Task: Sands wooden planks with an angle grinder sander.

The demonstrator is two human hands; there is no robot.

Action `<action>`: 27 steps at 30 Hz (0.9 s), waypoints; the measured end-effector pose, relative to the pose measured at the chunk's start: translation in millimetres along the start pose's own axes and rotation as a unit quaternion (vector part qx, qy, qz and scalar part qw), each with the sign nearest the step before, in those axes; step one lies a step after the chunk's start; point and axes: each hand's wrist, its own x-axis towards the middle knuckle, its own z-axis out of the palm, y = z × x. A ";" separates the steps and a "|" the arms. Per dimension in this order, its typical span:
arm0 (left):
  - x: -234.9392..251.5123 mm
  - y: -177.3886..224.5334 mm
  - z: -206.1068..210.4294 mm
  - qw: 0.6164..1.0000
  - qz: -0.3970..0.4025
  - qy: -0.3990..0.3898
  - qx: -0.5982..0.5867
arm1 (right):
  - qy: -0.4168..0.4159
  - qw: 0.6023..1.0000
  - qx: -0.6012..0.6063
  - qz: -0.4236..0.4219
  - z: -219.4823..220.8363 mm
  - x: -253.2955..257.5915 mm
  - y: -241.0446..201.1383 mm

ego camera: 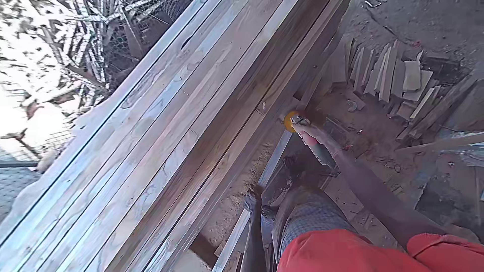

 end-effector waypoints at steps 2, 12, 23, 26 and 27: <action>0.1 76.0 -12.6 0.999 0.023 -0.011 -0.030 | 0.021 1.000 0.017 0.001 -34.9 30.8 -8.7; 17.6 122.3 -4.4 0.993 0.110 0.010 -0.048 | 0.070 0.992 0.091 0.047 -124.2 78.2 -36.8; 2.3 -192.6 7.9 0.997 -0.002 0.041 0.064 | 0.094 0.993 0.047 0.051 -79.6 -12.2 29.4; 2.2 -171.7 4.6 0.998 -0.006 0.019 0.062 | 0.011 0.998 -0.015 0.061 -10.5 -37.6 46.6; 2.5 -161.9 3.0 0.998 -0.008 0.008 0.058 | -0.029 0.998 -0.034 0.051 13.3 -37.5 59.3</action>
